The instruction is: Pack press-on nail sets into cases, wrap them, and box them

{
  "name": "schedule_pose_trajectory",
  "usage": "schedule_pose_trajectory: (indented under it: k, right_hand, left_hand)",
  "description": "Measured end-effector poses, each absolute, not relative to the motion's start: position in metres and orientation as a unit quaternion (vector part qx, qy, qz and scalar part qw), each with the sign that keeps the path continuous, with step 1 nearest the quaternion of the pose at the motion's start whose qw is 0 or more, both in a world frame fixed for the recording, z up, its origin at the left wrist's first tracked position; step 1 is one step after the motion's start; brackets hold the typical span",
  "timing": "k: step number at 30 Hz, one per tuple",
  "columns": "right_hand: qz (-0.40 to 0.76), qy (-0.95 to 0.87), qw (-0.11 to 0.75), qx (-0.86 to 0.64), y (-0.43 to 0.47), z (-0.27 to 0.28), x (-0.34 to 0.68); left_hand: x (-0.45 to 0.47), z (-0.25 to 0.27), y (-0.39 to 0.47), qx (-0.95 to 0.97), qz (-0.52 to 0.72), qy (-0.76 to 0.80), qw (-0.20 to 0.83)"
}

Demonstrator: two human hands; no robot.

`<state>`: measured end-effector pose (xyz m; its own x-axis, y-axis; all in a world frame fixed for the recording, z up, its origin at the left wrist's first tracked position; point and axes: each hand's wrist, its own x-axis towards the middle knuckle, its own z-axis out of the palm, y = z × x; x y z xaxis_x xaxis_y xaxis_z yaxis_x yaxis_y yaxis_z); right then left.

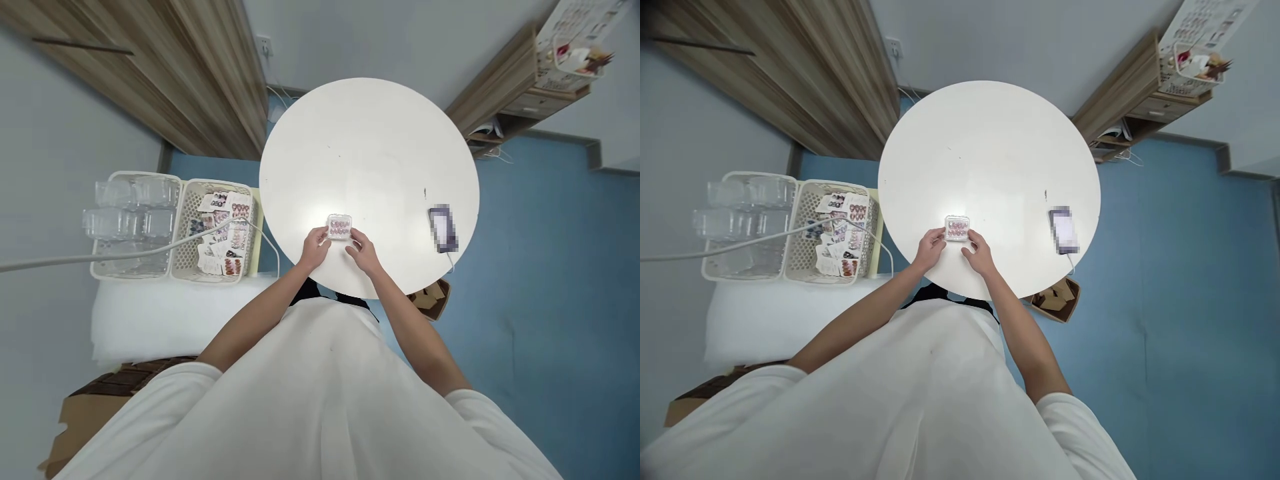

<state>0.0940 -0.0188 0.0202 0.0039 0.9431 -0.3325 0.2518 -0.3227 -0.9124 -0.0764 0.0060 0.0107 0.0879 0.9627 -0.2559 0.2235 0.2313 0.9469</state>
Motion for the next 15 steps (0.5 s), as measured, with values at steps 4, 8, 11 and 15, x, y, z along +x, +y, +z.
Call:
schedule_pose_trajectory:
  k: [4, 8, 11, 15]
  right_hand:
    - [0.497, -0.493, 0.327, -0.635, -0.047, 0.018, 0.149]
    - [0.481, -0.515, 0.301, -0.642, -0.061, 0.013, 0.185]
    - [0.47, -0.537, 0.28, -0.642, -0.063, 0.008, 0.199]
    - [0.472, -0.562, 0.264, -0.626, -0.062, 0.002, 0.208]
  left_hand:
    - [-0.033, 0.011, -0.009, 0.553, 0.311, 0.56, 0.533]
    - [0.0, 0.009, -0.022, 0.581, 0.262, 0.564, 0.525]
    - [0.016, 0.006, -0.029, 0.583, 0.249, 0.584, 0.507]
    - [0.027, 0.002, -0.037, 0.581, 0.247, 0.608, 0.482]
